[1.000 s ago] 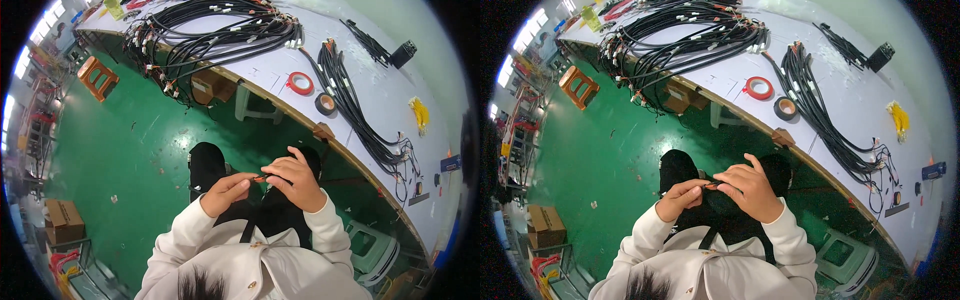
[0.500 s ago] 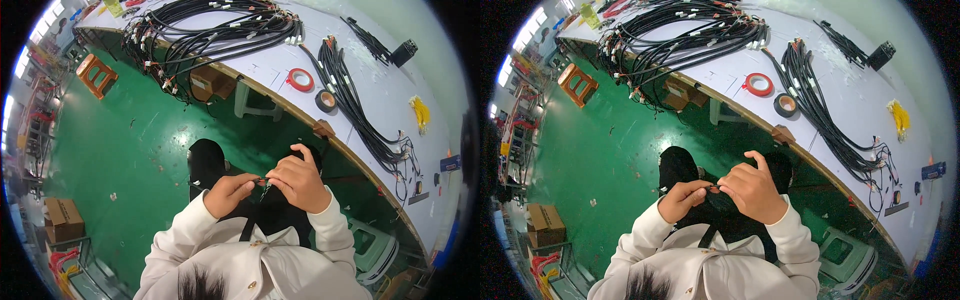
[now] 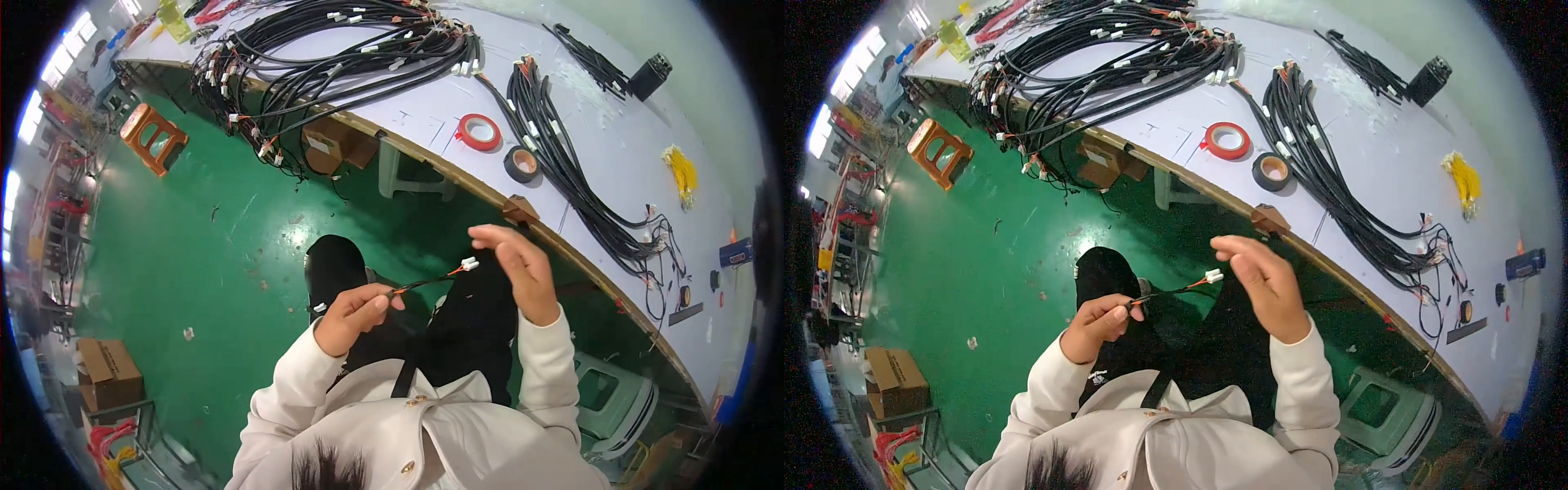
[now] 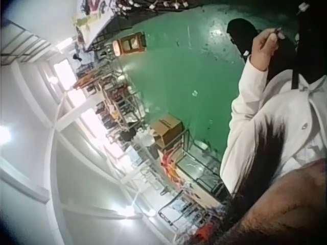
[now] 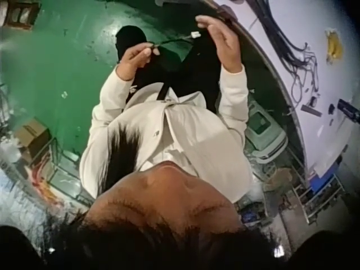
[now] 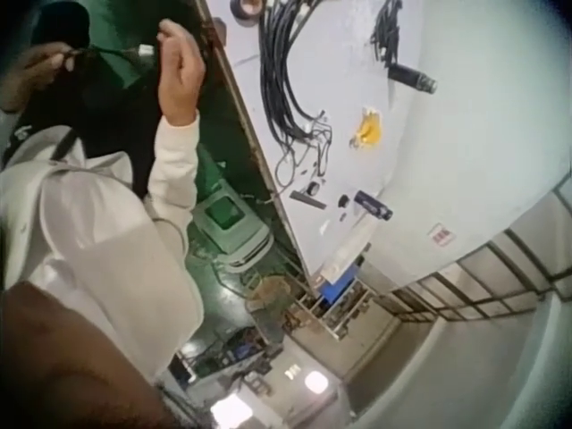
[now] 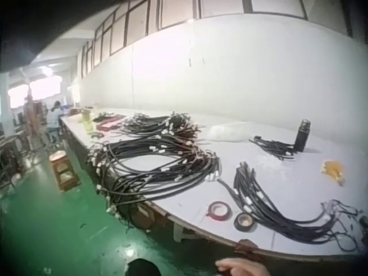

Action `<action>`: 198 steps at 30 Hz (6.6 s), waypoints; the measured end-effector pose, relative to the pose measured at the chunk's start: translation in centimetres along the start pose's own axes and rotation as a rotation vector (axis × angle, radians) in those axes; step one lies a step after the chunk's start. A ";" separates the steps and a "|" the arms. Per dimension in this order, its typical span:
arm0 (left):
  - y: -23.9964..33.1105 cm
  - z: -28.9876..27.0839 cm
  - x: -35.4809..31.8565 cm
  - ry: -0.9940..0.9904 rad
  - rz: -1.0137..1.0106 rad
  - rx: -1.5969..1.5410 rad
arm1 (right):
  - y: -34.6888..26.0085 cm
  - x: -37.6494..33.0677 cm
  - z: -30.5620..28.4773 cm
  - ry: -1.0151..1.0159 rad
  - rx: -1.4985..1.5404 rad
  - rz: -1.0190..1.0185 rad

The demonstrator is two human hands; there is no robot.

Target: The person wraps bundles of wire harnesses with electrical tape at a workbench to secure the assembly.

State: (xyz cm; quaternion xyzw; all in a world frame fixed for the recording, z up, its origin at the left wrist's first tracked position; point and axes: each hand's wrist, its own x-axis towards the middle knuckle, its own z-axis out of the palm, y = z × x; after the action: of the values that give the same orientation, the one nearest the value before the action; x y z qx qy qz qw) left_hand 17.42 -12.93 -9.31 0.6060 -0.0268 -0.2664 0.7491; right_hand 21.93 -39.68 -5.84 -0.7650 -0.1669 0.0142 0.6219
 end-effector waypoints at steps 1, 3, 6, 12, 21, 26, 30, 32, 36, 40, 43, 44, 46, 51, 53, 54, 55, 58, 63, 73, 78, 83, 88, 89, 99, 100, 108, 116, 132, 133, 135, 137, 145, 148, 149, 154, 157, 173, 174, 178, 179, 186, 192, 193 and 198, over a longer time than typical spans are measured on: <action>-0.1 -0.3 -0.1 -0.004 -0.013 -0.063 | 0.3 -0.2 0.5 -0.023 0.015 0.009; -0.1 -0.7 -0.3 -0.005 -0.027 -0.123 | 0.9 -0.2 1.0 -0.022 0.030 -0.010; 0.2 -0.9 -0.5 -0.008 -0.024 -0.173 | 0.9 -0.2 1.5 0.024 0.057 -0.029; 1.0 0.0 -0.8 -0.012 -0.011 0.030 | -0.9 -0.6 4.8 -0.119 -0.436 -0.320; 1.3 -0.3 -1.9 -0.128 0.245 0.932 | -1.1 -2.6 6.0 -0.189 -0.472 -0.429; -0.1 0.3 -2.2 -0.076 0.370 0.934 | -1.1 -3.2 6.0 -0.207 -0.528 -0.478; -0.1 0.6 -2.1 -0.134 0.442 1.048 | -1.3 -3.3 6.0 -0.235 -0.487 -0.485; 0.3 0.8 -2.2 -0.165 0.463 1.121 | -1.4 -3.4 5.9 -0.286 -0.497 -0.485; 0.1 1.0 -2.4 -0.143 0.564 1.315 | -1.2 -3.8 5.9 -0.339 -0.487 -0.438; -0.3 1.4 -2.7 -0.184 0.532 1.288 | -1.0 -4.7 6.1 -0.304 -0.438 -0.386; -2.2 2.1 -3.6 -0.180 0.463 1.140 | -1.2 -5.3 6.2 -0.300 -0.443 -0.375; -2.1 2.3 -3.7 -0.190 0.400 1.144 | -1.3 -5.5 6.2 -0.295 -0.463 -0.375; -1.9 2.5 -4.1 -0.170 0.362 1.161 | -1.1 -6.0 6.2 -0.295 -0.460 -0.353; -2.0 2.7 -4.0 -0.172 0.385 1.171 | -0.9 -6.3 6.2 -0.314 -0.426 -0.314; -2.3 2.8 -4.0 -0.178 0.422 1.135 | -1.0 -6.4 6.2 -0.337 -0.412 -0.333; -2.4 2.8 -4.1 -0.177 0.418 1.133 | -0.9 -6.6 6.3 -0.340 -0.409 -0.331; -2.5 2.8 -4.2 -0.175 0.410 1.113 | -0.7 -6.7 6.5 -0.343 -0.400 -0.340; -2.3 2.7 -4.0 -0.185 0.427 1.087 | -0.2 -7.1 6.8 -0.333 -0.366 -0.341; -1.8 2.5 -3.9 -0.220 0.503 1.144 | -0.1 -6.9 6.7 -0.330 -0.235 -0.301; -2.8 2.7 -4.7 -0.219 0.547 1.167 | 0.3 -7.7 7.5 -0.383 -0.140 -0.227; -2.9 3.1 -5.0 -0.215 0.546 1.178 | 0.2 -7.6 7.5 -0.370 -0.154 -0.230; -3.1 3.9 -5.7 -0.140 0.474 1.178 | 0.0 -7.9 7.5 -0.360 -0.180 -0.249; -3.1 4.0 -5.7 -0.132 0.407 1.191 | 0.3 -7.9 7.7 -0.385 -0.190 -0.265; -3.1 4.0 -5.7 -0.138 0.391 1.224 | 0.3 -8.0 7.8 -0.392 -0.182 -0.261; -2.9 3.5 -5.0 -0.193 0.504 1.129 | 0.0 -7.9 7.5 -0.405 -0.162 -0.241; -2.8 3.5 -5.2 -0.189 0.490 1.159 | 0.1 -8.0 7.6 -0.407 -0.149 -0.236; -2.6 3.6 -5.0 -0.189 0.507 1.146 | 0.2 -8.2 7.5 -0.401 -0.178 -0.224; -2.3 3.1 -2.1 -0.038 0.351 0.761 | -1.1 -1.8 2.6 -0.309 -0.699 -0.402; -1.5 1.9 0.0 0.239 0.212 0.161 | 0.5 8.4 -3.4 0.213 -1.312 -0.346; -1.5 1.8 -0.1 0.229 0.189 0.117 | 0.6 8.3 -3.3 0.217 -1.311 -0.346; -1.8 1.5 -0.1 0.213 0.168 0.074 | 0.8 8.1 -3.3 0.193 -1.170 -0.306; -2.2 1.2 -0.2 0.193 0.115 0.008 | 0.6 7.5 -2.9 0.242 -1.208 -0.320; -1.6 2.2 0.2 0.192 0.099 -0.041 | 0.4 6.4 -3.6 0.275 -1.145 -0.326; -1.9 2.0 0.2 0.210 0.094 -0.071 | -1.4 3.7 -1.5 0.211 -0.295 -0.313; -1.9 2.0 0.2 0.222 0.090 -0.076 | -1.9 2.0 -0.5 0.154 0.058 -0.160; -1.8 2.4 0.9 0.177 0.080 -0.075 | -0.3 -3.5 3.5 0.002 0.747 0.119; -1.9 2.7 0.8 0.161 0.083 -0.049 | 0.9 -4.4 4.1 -0.027 0.728 0.115; -0.8 4.4 -0.4 -0.063 0.014 0.035 | 4.5 -6.4 8.0 -0.129 0.939 0.718; -1.3 4.6 -0.4 -0.068 0.032 0.053 | 4.7 -6.3 8.4 -0.096 0.947 0.660; -1.5 4.4 -0.7 -0.146 -0.037 0.094 | 3.5 -5.5 7.6 -0.227 0.798 0.495; -1.3 4.4 -0.7 -0.148 -0.039 0.094 | 3.5 -5.3 7.4 -0.301 0.675 0.405; -0.9 4.2 -0.6 -0.223 -0.080 0.101 | 3.5 -5.7 6.4 -0.321 0.646 0.298; -0.3 4.4 -0.9 -0.194 -0.024 0.185 | 3.7 -5.1 4.8 -0.483 0.407 0.118; -0.4 4.4 -0.8 -0.182 -0.005 0.199 | 3.6 -5.0 4.7 -0.484 0.406 0.117; -0.5 4.3 -0.9 -0.174 0.010 0.236 | 3.1 -5.0 4.8 -0.472 0.386 0.026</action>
State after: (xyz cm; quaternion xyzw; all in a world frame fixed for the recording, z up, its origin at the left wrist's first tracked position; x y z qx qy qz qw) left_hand 14.95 -16.41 -8.40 0.6643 -0.1258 -0.3091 0.6688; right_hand 16.81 -37.05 -10.86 -0.6101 -0.2911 0.2312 0.6997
